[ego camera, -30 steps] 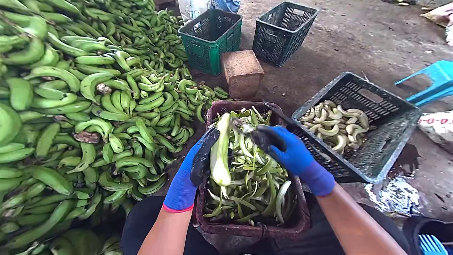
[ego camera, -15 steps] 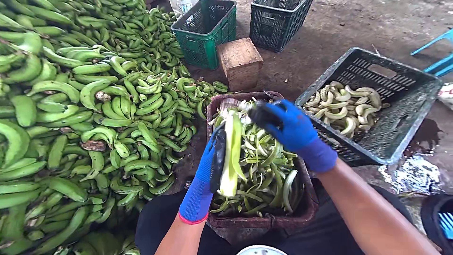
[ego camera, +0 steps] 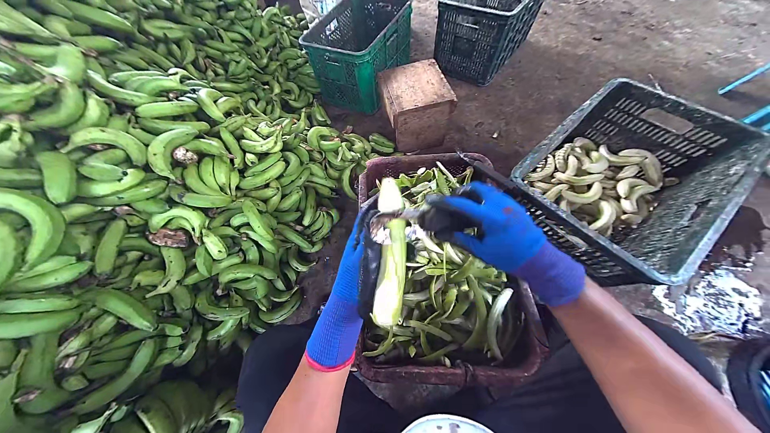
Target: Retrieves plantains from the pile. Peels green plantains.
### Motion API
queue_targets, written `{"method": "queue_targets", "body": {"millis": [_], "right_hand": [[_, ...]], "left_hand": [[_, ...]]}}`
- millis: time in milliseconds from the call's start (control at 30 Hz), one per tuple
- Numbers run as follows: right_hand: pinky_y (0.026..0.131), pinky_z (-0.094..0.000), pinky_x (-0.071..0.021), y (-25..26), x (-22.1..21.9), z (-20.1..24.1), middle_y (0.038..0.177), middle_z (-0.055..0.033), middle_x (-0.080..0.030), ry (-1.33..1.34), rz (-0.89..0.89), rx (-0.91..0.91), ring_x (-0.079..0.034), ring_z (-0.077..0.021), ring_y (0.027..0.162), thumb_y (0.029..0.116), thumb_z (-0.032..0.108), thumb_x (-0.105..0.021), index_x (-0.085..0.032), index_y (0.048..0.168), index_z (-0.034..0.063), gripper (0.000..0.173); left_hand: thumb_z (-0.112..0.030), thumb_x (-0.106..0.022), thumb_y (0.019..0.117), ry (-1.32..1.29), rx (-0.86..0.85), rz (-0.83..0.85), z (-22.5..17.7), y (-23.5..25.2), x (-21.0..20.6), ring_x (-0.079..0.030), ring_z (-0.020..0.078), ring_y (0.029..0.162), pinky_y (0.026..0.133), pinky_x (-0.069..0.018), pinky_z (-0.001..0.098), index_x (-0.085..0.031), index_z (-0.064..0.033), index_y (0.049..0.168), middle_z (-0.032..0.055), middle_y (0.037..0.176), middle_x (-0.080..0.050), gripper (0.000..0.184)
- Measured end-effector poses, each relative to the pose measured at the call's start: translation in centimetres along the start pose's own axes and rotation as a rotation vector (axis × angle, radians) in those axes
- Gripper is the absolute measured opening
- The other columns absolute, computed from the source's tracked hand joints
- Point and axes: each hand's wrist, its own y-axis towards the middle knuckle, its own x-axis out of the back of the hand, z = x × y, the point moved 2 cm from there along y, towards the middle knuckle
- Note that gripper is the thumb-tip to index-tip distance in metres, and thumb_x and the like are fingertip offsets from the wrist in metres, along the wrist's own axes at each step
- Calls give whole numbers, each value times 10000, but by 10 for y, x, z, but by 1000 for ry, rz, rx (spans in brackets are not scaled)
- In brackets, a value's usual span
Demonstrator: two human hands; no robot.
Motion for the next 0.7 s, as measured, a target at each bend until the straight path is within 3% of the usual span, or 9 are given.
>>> {"method": "queue_targets", "body": {"millis": [67,133,267,367,500,567,633,667,700], "right_hand": [[883,-637,-509,10,18,-19,1186,-272,-655,-74,-131,-94,-638,-474,1068,910,285,-700,-651,1388,150,499],[912,-635,-498,11,29,-31,1271,-268,-617,-96,-152,-222,-619,-459,1127,960,276,-623,-582,1460,174,511],[836,-620,-537,-6,6,-5,1209,-198,-651,42,20,-222,-657,-385,1048,923,241,-652,-599,1439,201,520],[808,-576,-554,-21,-17,21,1141,-153,-689,108,199,-135,-681,-340,1000,922,348,-659,-642,1405,223,498],[766,-565,-551,-25,-29,29,1095,-166,-702,43,189,-23,-686,-362,963,927,432,-630,-679,1366,234,484],[766,-563,-548,-18,-24,22,1100,-164,-695,-2,150,16,-680,-361,969,924,447,-631,-683,1361,253,481],[798,-586,-542,-8,-14,12,1122,-190,-688,-28,94,29,-675,-389,997,899,412,-658,-685,1357,227,494],[811,-597,-541,-3,-8,6,1135,-206,-679,-27,65,10,-671,-402,1003,894,384,-679,-677,1361,202,501],[817,-598,-535,1,-1,-1,1145,-208,-667,-28,40,-30,-660,-402,1005,905,361,-684,-657,1384,199,506]], "left_hand": [[-285,-362,1082,53,88,96,-3,-7,-8,-665,75,764,675,-583,240,-447,-150,1483,22,995,-678,432],[-281,-353,1085,13,111,98,3,-4,-9,-685,119,755,661,-601,271,-472,-120,1456,60,981,-692,422],[-373,-297,1113,-112,34,-137,20,18,10,-679,82,849,724,-591,268,-545,-151,1376,23,1027,-697,424],[-387,-363,1101,-175,-54,-354,22,25,17,-658,60,919,781,-573,265,-489,-168,1417,4,1100,-664,404],[-393,-364,1103,-146,-182,-554,7,24,8,-638,72,1046,890,-560,304,-391,-178,1505,16,1246,-613,457],[-448,-373,1092,-230,-177,-476,7,22,4,-667,74,971,811,-590,300,-437,-222,1464,-11,1160,-651,440],[-418,-339,1102,-233,-130,-306,7,18,-2,-670,43,851,716,-587,250,-524,-204,1338,-40,1008,-673,368],[-352,-322,1104,-149,-90,-228,6,14,-6,-655,25,785,669,-571,220,-544,-177,1295,-45,938,-670,342],[-306,-298,1105,-5,-30,-126,2,10,-11,-634,12,801,703,-554,206,-511,-155,1338,-40,956,-646,350]]}}
